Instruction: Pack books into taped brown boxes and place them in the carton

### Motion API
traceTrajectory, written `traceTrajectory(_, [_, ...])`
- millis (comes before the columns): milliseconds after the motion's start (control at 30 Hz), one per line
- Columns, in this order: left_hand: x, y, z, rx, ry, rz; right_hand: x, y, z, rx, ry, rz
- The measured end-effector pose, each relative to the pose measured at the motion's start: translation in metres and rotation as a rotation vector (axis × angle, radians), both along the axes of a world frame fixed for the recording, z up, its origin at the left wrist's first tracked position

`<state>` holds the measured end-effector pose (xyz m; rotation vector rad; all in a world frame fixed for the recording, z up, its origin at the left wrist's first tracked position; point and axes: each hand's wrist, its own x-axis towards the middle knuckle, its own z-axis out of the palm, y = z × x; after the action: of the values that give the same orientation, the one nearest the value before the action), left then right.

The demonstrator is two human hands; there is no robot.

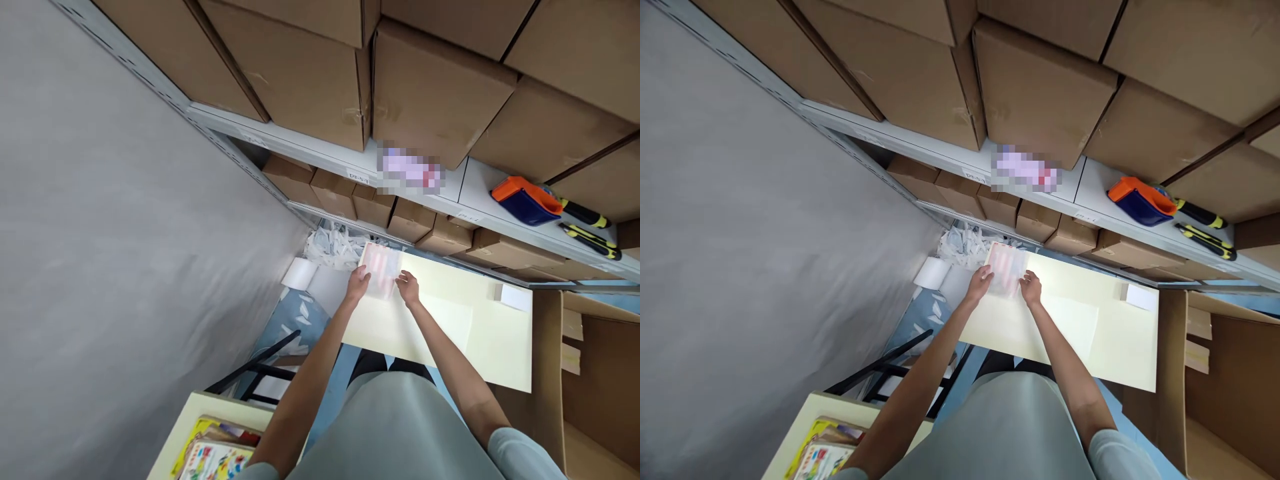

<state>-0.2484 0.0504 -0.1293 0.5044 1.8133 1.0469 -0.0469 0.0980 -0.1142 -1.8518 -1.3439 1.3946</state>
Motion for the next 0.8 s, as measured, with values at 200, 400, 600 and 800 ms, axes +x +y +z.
traceTrajectory(200, [0.006, -0.063, 0.063, 0.104, -0.031, 0.073, 0.026, -0.018, 0.073, 0.006, 0.18, 0.068])
traceTrajectory(400, [0.025, -0.147, 0.128, 0.24, 0.047, 0.284, 0.054, -0.062, 0.126, 0.017, 0.372, 0.286])
traceTrajectory(600, [0.081, -0.244, 0.179, 0.283, 0.277, 0.495, 0.036, -0.116, 0.145, -0.101, 0.481, 0.657])
traceTrajectory(800, [0.13, -0.358, 0.229, 0.221, 0.515, 0.735, 0.0, -0.2, 0.177, -0.203, 0.552, 1.017])
